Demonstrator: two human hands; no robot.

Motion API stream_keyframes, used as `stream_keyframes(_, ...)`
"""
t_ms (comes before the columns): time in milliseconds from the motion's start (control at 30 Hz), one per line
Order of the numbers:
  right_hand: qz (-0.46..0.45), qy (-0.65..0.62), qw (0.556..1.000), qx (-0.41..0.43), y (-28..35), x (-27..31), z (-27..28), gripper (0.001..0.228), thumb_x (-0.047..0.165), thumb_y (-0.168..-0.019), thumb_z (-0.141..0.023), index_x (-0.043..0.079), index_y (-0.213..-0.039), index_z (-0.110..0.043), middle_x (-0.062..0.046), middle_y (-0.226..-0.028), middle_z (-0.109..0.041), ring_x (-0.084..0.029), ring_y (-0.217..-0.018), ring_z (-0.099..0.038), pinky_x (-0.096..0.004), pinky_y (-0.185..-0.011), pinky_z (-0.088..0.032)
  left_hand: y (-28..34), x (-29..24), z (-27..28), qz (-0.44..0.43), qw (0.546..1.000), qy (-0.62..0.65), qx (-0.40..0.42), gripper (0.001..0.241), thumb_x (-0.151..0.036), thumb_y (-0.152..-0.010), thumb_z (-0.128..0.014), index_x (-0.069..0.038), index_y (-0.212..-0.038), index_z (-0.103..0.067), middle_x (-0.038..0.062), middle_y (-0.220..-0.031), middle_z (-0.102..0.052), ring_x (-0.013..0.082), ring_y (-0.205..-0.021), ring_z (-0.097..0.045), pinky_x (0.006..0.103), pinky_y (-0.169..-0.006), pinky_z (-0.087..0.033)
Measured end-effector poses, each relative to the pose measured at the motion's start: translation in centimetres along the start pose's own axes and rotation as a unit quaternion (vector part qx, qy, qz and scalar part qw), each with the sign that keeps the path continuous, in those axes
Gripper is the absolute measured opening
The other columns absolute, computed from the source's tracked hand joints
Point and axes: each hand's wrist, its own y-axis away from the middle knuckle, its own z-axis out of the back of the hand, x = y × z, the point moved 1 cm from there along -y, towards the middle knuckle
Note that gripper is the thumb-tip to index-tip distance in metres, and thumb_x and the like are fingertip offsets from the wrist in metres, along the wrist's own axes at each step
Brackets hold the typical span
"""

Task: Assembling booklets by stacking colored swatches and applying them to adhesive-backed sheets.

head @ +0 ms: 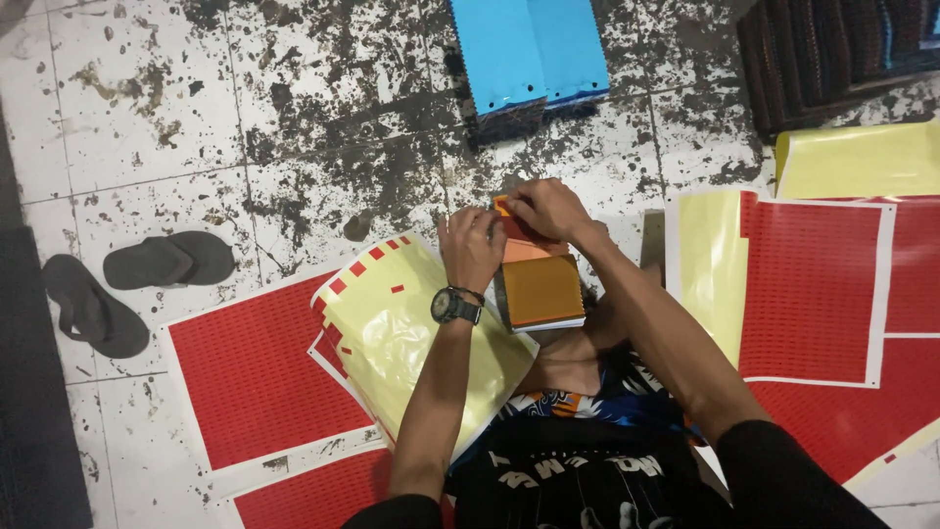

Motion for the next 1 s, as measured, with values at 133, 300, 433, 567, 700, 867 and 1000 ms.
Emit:
stream_keyframes(133, -0.055, 0.039, 0.998, 0.003, -1.6, -2.7, -2.6, 0.019, 0.031, -0.098, -0.064, 0.019, -0.1, -0.078, -0.007, -0.096, -0.078, -0.032, -0.096, -0.075, -0.045, -0.082, -0.059, -0.1, -0.4, 0.4, 0.005, 1.0, -0.018, 0.018, 0.02, -0.03, -0.095, -0.064, -0.023, -0.109, -0.075, -0.003, -0.104, -0.07, 0.0256, -0.117, -0.064, 0.0637, -0.108, -0.038)
stream_keyframes(300, -0.057, 0.055, 0.997, 0.007, -1.6, -1.7, -2.6, 0.026, 0.028, -0.099, -0.061, 0.006, -0.102, -0.074, -0.019, -0.095, -0.075, -0.041, -0.094, -0.074, -0.051, -0.08, -0.06, 0.1, 0.1, -1.0, -0.017, 0.998, -0.049, -0.027, 0.019, -0.03, -0.091, -0.066, -0.024, -0.107, -0.074, -0.004, -0.101, -0.067, 0.0228, -0.113, -0.064, 0.0603, -0.107, -0.04)
stream_keyframes(433, -0.069, 0.068, 0.995, 0.009, -2.1, -1.8, -3.1, 0.03, 0.033, -0.099, -0.058, 0.008, -0.102, -0.074, -0.018, -0.095, -0.075, -0.041, -0.094, -0.074, -0.051, -0.079, -0.06, 0.4, -0.5, -0.9, -0.022, 0.995, -0.085, -0.053, 0.032, -0.028, -0.084, -0.069, -0.028, -0.116, -0.07, -0.003, -0.104, -0.064, 0.0252, -0.113, -0.062, 0.0616, -0.105, -0.043)
stream_keyframes(567, -0.095, 0.108, 0.989, -0.035, -2.2, -2.0, -4.3, 0.031, 0.038, -0.094, -0.064, 0.01, -0.095, -0.076, -0.017, -0.089, -0.075, -0.04, -0.088, -0.075, -0.051, -0.074, -0.062, 0.4, -1.3, 0.2, -0.024, 0.992, -0.115, -0.035, 0.034, -0.027, -0.086, -0.065, -0.031, -0.119, -0.07, -0.002, -0.103, -0.059, 0.0271, -0.112, -0.059, 0.0654, -0.102, -0.039)
stream_keyframes(700, 0.019, 0.23, 0.956, -0.181, -1.7, -1.2, -2.4, 0.027, 0.031, -0.081, -0.076, 0.011, -0.1, -0.075, -0.011, -0.097, -0.065, -0.036, -0.092, -0.069, -0.048, -0.073, -0.061, 0.4, -1.5, 0.6, -0.024, 0.99, -0.135, -0.022, 0.032, -0.029, -0.089, -0.059, -0.033, -0.119, -0.069, -0.002, -0.103, -0.056, 0.0268, -0.114, -0.057, 0.0669, -0.102, -0.035)
stream_keyframes(867, 0.135, 0.217, 0.948, -0.191, -0.3, -1.6, -1.6, 0.015, 0.02, -0.084, -0.074, 0.012, -0.096, -0.073, -0.009, -0.086, -0.068, -0.035, -0.081, -0.071, -0.049, -0.069, -0.06, -0.3, -1.6, 1.1, -0.012, 0.999, -0.036, -0.01, 0.034, -0.022, -0.091, -0.057, -0.024, -0.122, -0.07, 0.003, -0.116, -0.058, 0.0343, -0.119, -0.057, 0.0707, -0.1, -0.038)
stream_keyframes(1000, 0.237, 0.285, 0.873, -0.318, -0.1, -3.0, -3.2, 0.012, 0.031, -0.08, -0.078, 0.024, -0.076, -0.069, 0.006, -0.075, -0.068, -0.015, -0.072, -0.069, -0.032, -0.068, -0.055, -0.8, -3.3, 4.0, 0.063, 0.975, 0.211, -0.03, 0.042, 0.001, -0.087, -0.051, -0.008, -0.126, -0.064, 0.015, -0.135, -0.047, 0.0439, -0.126, -0.055, 0.0555, -0.096, -0.056)
